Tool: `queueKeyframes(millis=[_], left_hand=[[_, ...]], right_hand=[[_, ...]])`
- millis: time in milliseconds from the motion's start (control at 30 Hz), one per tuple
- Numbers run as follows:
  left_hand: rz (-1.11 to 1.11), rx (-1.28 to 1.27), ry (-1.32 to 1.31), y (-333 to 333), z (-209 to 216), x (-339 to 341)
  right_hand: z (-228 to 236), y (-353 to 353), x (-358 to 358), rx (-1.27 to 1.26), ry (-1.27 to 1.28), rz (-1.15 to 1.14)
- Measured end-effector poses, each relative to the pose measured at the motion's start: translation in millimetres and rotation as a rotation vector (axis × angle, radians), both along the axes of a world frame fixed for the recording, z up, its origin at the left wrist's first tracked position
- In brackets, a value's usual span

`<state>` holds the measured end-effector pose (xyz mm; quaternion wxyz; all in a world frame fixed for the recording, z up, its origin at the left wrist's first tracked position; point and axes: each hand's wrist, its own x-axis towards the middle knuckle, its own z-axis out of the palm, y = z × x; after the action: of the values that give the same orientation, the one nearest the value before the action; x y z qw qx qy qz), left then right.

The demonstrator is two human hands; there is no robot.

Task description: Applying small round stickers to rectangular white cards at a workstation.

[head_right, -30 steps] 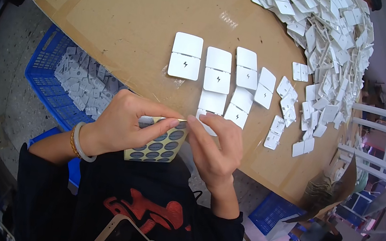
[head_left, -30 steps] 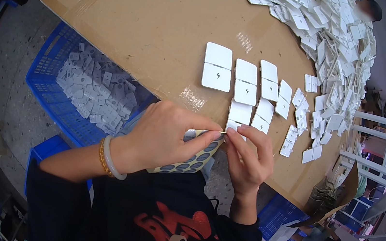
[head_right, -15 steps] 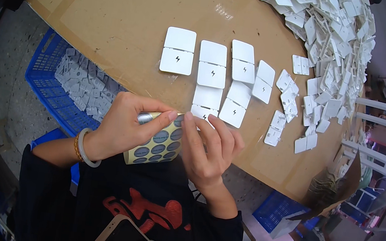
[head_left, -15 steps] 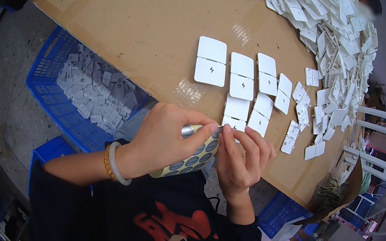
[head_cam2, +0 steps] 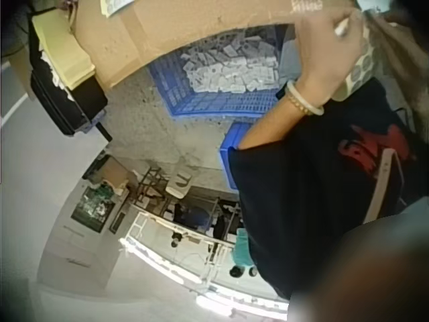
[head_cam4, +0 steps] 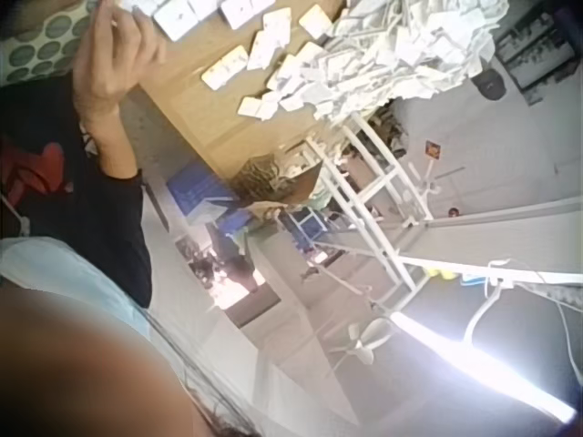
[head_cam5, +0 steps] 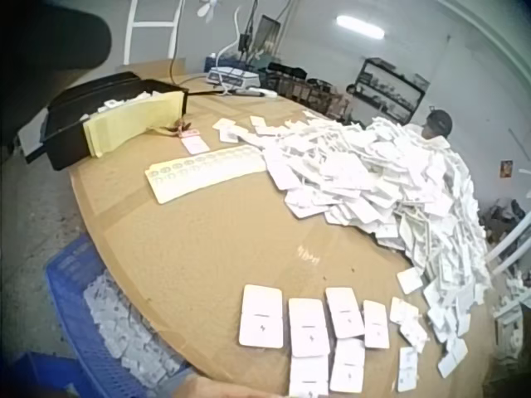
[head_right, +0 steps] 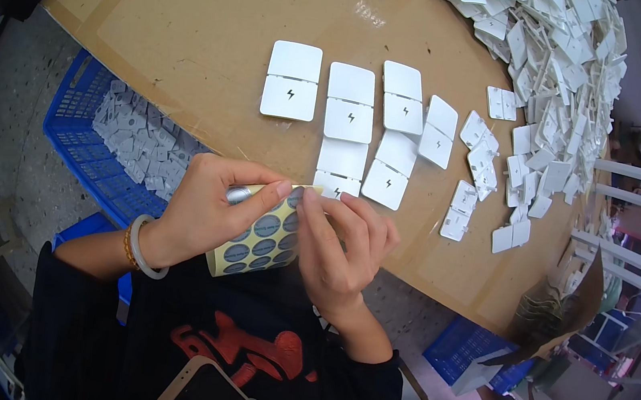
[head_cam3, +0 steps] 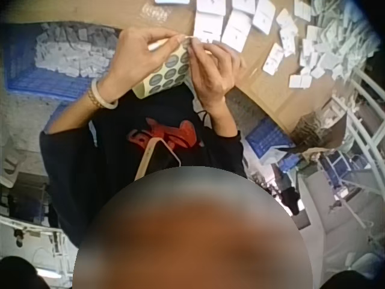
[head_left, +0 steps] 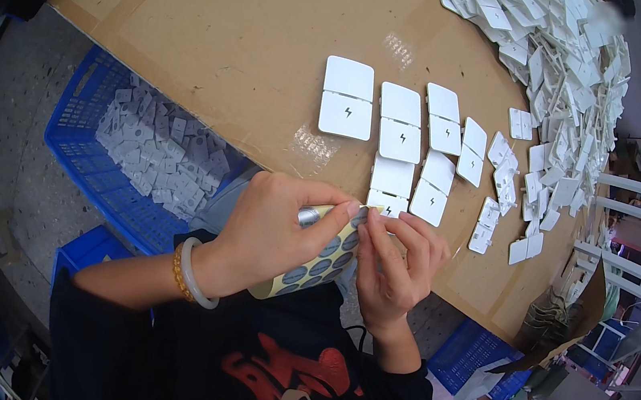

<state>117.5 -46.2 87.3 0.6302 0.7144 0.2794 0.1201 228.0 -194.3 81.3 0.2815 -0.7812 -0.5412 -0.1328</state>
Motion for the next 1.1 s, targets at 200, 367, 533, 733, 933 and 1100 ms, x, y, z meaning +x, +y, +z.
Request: queueKeyframes(millis=[200,367,533,733,933,1100], left_hand=[[-0.009,0.023,-0.02,0.4,1.0,0.1],[-0.026,0.0,-0.001,1.5,2.9,-0.1],[-0.013,0.019,-0.052,-0.8,1.3,0.4],[-0.022,0.049,-0.035,-0.2,3.4,-0.3],[-0.014,0.029,-0.024,0.1,2.6,-1.4],[-0.001,0.11,-0.044,15.1,-3.7,-9.3]], right_hand=[[-3.0,1.1,-5.4,0.053,0.057,-0.097],[0.2,-4.4,-3.5,-0.021,-0.062,-0.038],[-3.3,-6.5,-8.4,0.042,-0.018,-0.05],[1.9,-2.4,-6.9,-0.029,-0.125,-0.123],[0.8,-3.0,-12.0,-0.04,-0.152,-0.107],[10.2,-28.6,-8.0,-0.012,0.159,0.173]])
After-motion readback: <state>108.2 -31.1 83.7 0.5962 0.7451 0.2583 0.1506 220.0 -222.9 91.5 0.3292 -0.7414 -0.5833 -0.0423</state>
